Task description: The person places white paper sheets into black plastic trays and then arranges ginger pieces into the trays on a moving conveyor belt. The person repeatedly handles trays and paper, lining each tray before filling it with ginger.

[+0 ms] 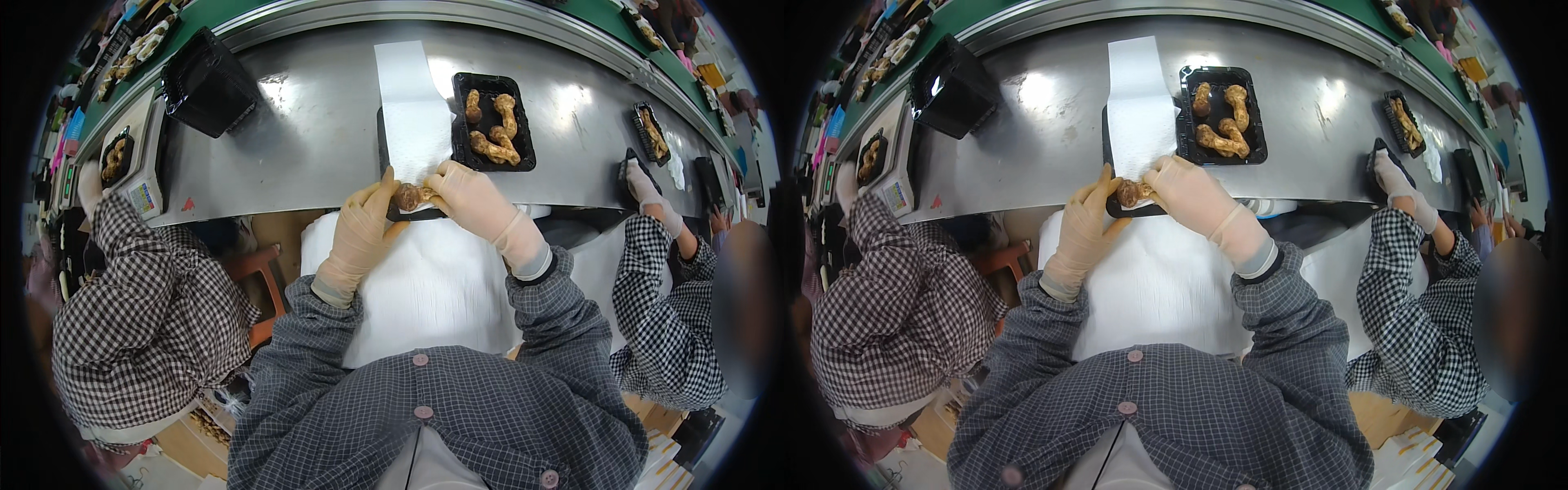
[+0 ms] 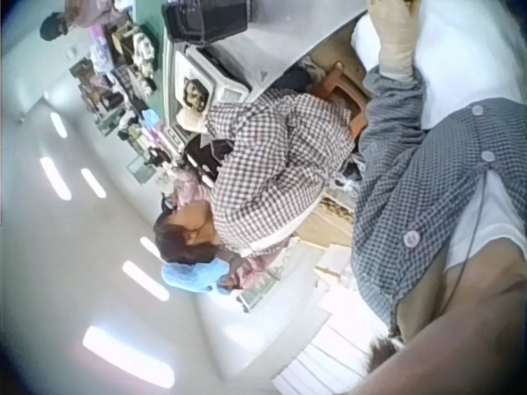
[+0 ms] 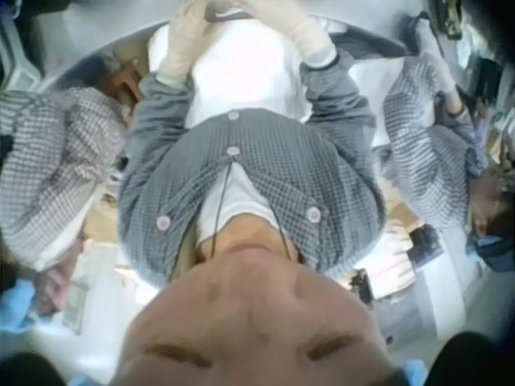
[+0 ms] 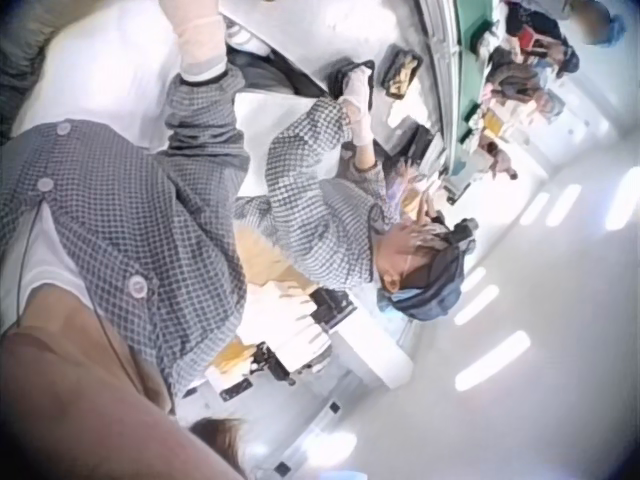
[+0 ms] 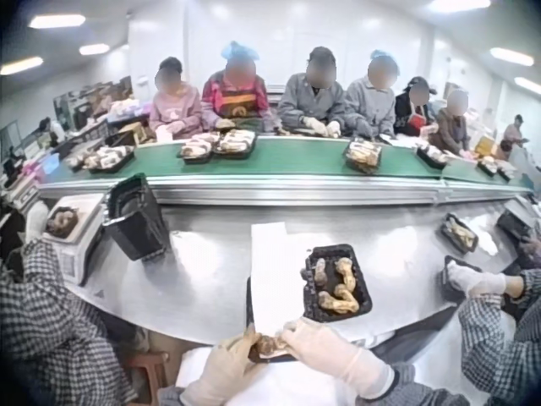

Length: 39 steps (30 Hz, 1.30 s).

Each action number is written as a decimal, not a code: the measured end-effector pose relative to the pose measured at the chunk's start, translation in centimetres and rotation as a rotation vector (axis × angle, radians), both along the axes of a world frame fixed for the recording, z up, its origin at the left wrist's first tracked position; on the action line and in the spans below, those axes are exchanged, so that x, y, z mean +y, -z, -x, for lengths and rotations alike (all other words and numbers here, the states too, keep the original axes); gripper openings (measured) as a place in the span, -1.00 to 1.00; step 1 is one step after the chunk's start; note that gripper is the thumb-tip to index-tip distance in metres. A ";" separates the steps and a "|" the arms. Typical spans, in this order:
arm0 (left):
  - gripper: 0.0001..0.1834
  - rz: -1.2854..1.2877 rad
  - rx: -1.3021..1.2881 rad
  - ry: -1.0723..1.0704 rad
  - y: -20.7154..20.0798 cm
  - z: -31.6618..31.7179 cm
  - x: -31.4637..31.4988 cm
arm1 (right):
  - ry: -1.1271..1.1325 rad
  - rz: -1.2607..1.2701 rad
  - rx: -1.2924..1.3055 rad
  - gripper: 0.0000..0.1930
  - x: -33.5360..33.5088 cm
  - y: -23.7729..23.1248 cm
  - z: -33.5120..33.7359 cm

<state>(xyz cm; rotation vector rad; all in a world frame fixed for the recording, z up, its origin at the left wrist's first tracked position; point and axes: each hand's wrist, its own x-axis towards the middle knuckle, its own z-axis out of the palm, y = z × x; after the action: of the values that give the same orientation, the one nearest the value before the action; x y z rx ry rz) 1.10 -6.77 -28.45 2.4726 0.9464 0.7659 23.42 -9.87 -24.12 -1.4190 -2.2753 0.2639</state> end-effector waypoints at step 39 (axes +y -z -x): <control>-0.62 0.138 -0.216 -0.126 -0.7 -5.1 0.4 | 0.130 -0.051 0.225 -0.71 -1.8 1.4 -3.8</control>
<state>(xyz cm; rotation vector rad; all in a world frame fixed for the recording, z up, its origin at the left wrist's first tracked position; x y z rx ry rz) 6.20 -6.34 -27.73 2.1780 1.0437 0.9534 27.19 -11.67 -25.55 -1.4270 -1.9881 0.3054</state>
